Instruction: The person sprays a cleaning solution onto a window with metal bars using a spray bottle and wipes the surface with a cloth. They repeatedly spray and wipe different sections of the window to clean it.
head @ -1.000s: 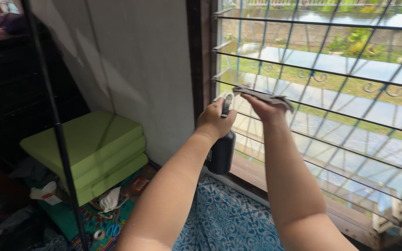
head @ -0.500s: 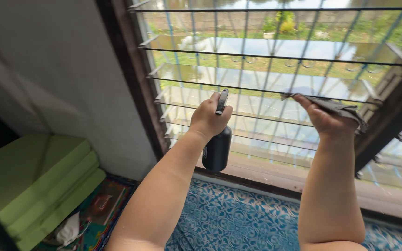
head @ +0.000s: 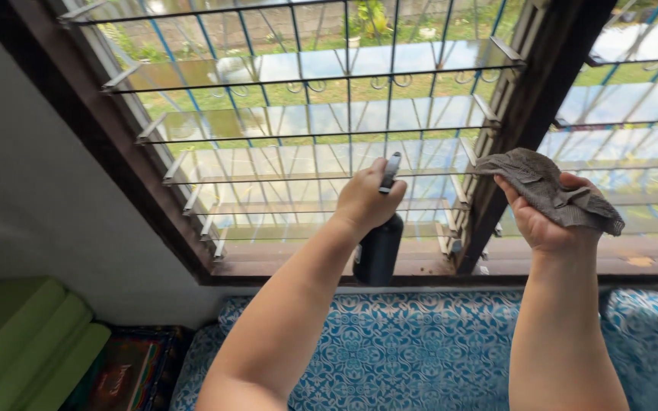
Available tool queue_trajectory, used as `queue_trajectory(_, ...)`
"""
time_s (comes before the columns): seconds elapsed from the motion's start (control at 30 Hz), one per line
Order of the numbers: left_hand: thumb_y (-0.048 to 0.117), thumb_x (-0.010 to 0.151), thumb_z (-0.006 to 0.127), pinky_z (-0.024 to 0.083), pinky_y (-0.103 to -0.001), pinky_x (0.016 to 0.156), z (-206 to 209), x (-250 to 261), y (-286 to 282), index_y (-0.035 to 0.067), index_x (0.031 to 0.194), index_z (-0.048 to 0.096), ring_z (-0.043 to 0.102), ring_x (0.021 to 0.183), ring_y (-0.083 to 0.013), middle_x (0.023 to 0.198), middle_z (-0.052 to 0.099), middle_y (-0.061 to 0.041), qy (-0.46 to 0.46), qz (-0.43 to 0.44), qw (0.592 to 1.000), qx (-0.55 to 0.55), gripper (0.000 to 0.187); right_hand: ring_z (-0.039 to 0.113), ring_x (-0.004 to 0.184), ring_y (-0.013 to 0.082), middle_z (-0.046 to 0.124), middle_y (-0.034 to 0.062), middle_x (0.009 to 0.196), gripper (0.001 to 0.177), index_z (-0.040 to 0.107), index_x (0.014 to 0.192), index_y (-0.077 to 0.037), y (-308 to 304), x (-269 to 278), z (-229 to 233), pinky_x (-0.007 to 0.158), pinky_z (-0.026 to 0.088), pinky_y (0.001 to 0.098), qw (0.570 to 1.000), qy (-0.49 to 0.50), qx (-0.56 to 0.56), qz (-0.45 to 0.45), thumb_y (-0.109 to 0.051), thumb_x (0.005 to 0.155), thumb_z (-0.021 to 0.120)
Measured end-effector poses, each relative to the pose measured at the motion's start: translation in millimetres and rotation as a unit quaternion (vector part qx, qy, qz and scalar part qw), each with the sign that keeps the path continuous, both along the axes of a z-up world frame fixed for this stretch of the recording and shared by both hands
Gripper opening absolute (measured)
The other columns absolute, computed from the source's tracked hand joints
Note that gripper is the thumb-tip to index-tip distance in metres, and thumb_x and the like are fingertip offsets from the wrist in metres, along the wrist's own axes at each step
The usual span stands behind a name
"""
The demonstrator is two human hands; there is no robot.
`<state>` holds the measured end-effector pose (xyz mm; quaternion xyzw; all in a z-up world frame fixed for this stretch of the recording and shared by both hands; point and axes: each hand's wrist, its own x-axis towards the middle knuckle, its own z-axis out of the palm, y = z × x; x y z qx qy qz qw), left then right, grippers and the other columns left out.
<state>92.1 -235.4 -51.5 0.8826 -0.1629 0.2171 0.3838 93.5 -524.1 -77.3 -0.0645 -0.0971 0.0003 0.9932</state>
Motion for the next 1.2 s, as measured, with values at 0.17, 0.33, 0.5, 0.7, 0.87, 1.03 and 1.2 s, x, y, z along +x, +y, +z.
queue_trajectory(0.17,0.04,0.076,0.053,0.048,-0.042,0.078,-13.2,6.6,-52.8,0.005,0.096,0.056,0.061,0.09,-0.0362,0.093,0.065,-0.019,0.019,-0.051,0.999,-0.004,0.04,0.042,0.132,0.0478,0.047,0.0316,0.134,0.055,0.039,0.123,0.016,3.0,-26.1,-6.0,0.115,0.019,0.0595,0.998,0.055,-0.017,-0.028,-0.002,0.072,0.048)
queue_trajectory(0.33,0.04,0.077,0.049,0.048,-0.041,0.079,-16.6,6.0,-80.2,0.002,0.095,0.057,0.062,0.088,-0.0354,0.089,0.066,-0.019,0.089,-0.016,0.995,0.031,0.043,0.043,0.131,0.0462,0.048,0.0307,0.132,0.054,0.039,0.123,0.015,6.2,-29.9,-10.4,0.114,0.022,0.0589,0.998,0.065,-0.014,-0.022,-0.002,0.073,0.046)
queue_trajectory(0.5,0.039,0.076,0.05,0.049,-0.043,0.076,-20.2,1.8,-61.6,0.001,0.096,0.056,0.062,0.085,-0.037,0.087,0.066,-0.021,0.077,0.018,0.997,0.01,0.044,0.044,0.13,0.0453,0.049,0.0304,0.131,0.054,0.039,0.123,0.015,23.4,-24.6,-7.3,0.114,0.024,0.0569,0.996,0.076,-0.039,-0.018,-0.004,0.073,0.046)
queue_trajectory(0.7,0.039,0.077,0.05,0.049,-0.044,0.074,-27.7,-1.5,-9.2,0.001,0.091,0.058,0.063,0.083,-0.037,0.086,0.066,-0.02,0.07,0.09,0.993,0.005,0.041,0.044,0.129,0.041,0.05,0.0262,0.13,0.053,0.043,0.122,0.011,71.5,-8.9,-4.8,0.112,0.024,0.0556,0.995,0.06,-0.059,0.058,-0.005,0.072,0.046)
queue_trajectory(0.87,0.036,0.076,0.049,0.05,-0.043,0.075,-28.2,-10.4,26.8,0.001,0.091,0.059,0.063,0.082,-0.0369,0.085,0.067,-0.021,0.095,0.14,0.985,-0.018,0.039,0.045,0.126,0.043,0.051,0.0277,0.127,0.052,0.044,0.12,0.013,114.5,0.0,-1.7,0.112,0.026,0.0567,0.991,0.083,-0.054,0.089,-0.005,0.07,0.045)
queue_trajectory(1.03,0.038,0.077,0.048,0.05,-0.041,0.077,-23.1,-20.6,64.6,0.002,0.093,0.059,0.064,0.085,-0.0356,0.088,0.067,-0.02,0.12,0.184,0.976,0.001,0.041,0.047,0.124,0.0437,0.052,0.0277,0.125,0.051,0.045,0.118,0.013,146.2,-0.3,-0.4,0.11,0.027,0.0577,0.987,0.083,-0.06,0.124,-0.005,0.07,0.046)
queue_trajectory(1.2,0.04,0.077,0.047,0.05,-0.04,0.08,-20.3,-27.0,98.6,0.004,0.096,0.059,0.064,0.09,-0.0347,0.093,0.066,-0.019,0.148,0.231,0.962,0.011,0.043,0.049,0.123,0.0444,0.053,0.0288,0.123,0.047,0.045,0.115,0.015,172.2,-0.1,2.8,0.111,0.03,0.0588,0.982,0.121,-0.062,0.133,-0.002,0.071,0.044)
